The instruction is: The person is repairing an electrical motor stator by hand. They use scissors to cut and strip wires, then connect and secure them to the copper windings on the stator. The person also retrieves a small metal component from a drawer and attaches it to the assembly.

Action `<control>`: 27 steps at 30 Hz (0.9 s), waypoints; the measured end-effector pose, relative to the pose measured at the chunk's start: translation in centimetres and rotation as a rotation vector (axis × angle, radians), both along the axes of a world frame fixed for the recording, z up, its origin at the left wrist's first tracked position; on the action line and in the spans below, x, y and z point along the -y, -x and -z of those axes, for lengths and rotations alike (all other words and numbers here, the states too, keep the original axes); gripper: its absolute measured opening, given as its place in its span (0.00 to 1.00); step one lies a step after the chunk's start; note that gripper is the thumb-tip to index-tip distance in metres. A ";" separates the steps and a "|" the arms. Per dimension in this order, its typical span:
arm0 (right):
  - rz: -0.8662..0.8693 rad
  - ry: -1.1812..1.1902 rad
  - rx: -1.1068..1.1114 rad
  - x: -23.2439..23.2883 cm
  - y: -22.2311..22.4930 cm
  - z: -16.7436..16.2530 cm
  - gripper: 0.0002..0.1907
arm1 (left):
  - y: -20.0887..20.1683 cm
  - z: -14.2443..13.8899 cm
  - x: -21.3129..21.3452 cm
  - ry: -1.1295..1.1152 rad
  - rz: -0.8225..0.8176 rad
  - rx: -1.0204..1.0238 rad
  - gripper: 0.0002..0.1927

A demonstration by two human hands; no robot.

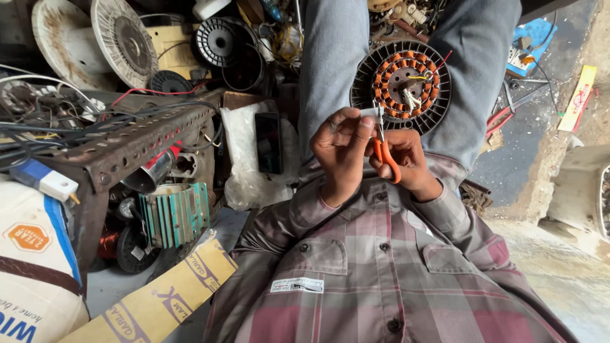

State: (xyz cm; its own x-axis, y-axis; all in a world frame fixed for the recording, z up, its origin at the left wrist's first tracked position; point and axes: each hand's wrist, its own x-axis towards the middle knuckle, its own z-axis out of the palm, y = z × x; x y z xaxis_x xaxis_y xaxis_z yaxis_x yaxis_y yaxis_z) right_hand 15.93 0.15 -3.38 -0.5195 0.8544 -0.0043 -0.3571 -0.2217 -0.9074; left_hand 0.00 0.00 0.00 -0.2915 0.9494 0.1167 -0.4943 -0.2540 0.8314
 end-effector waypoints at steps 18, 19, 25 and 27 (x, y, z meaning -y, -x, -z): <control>0.149 -0.492 1.486 -2.4 -10.4 -4.3 0.10 | 3.1 -0.3 -6.0 0.171 0.376 -0.504 0.07; 0.069 -0.493 1.468 -3.0 -10.4 -4.6 0.09 | 2.5 -0.2 -5.9 0.177 0.394 -0.540 0.07; -0.069 -0.421 1.100 -5.9 -10.5 -6.9 0.05 | -0.6 1.3 -7.0 0.175 0.342 -0.907 0.05; 0.044 -0.438 1.031 -6.6 -9.8 -6.7 0.03 | -1.6 2.1 -7.7 0.294 0.400 -0.767 0.05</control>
State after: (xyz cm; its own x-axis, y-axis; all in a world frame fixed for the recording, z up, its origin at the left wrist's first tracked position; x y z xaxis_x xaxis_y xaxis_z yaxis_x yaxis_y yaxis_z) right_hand 25.77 6.72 3.34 -0.4106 0.9052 -0.1092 0.6106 0.1840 -0.7703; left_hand 1.63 7.69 -2.12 0.1237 0.9850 -0.1200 0.2147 0.0915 0.9724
